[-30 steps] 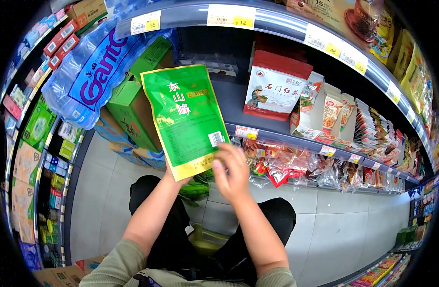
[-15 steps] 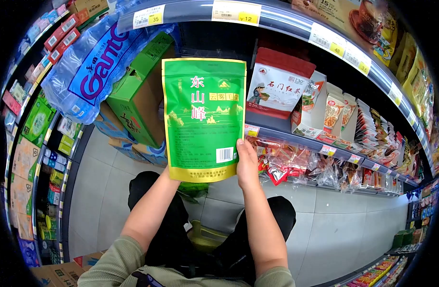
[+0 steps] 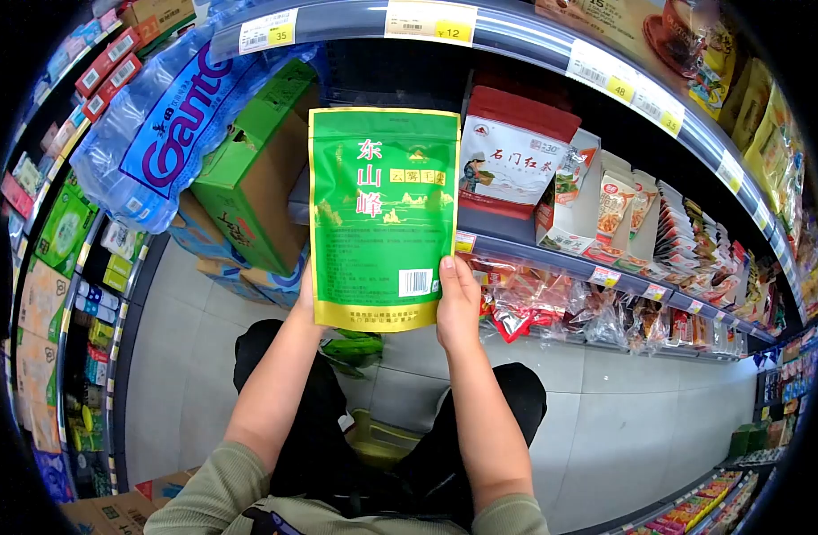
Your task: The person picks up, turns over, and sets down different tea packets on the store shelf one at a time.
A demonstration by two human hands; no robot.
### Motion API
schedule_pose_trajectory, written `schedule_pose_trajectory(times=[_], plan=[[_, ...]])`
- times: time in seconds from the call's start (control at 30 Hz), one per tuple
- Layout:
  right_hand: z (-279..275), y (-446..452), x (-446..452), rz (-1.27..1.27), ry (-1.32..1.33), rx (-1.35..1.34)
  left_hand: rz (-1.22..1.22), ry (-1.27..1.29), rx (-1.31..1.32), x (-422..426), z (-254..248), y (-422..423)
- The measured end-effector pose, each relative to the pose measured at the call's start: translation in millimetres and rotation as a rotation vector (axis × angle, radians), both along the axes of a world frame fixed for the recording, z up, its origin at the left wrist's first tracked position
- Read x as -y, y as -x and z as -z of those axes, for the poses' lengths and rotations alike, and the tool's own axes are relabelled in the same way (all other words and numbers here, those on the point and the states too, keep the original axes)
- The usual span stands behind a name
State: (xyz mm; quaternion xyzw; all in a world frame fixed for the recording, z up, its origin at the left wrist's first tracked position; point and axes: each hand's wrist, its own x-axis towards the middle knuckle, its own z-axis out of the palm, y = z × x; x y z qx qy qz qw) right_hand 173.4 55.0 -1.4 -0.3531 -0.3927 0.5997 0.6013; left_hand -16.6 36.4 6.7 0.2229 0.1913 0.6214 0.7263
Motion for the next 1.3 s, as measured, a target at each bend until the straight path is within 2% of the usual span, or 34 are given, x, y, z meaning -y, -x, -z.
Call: schedule_pose_trajectory(times=[0.07,0.13,0.27,0.37,1.3], plan=[[-1,-3,-2,0.016,0.001,-0.009,-0.049,0.020,-0.039,0,0,5],[0,-8,-4,0.040,-0.018,0.002,0.005,0.113,-0.035,0,2,11],[3,-9,-8,0.072,-0.048,0.018,-0.018,0.004,-0.174,-1,6,9],[2,-11,-9,0.077,-0.049,0.045,-0.091,0.034,-0.254,1,6,2],[2,-12,-9,-0.009,-0.060,0.036,-0.177,0.023,-0.272,0,17,3]])
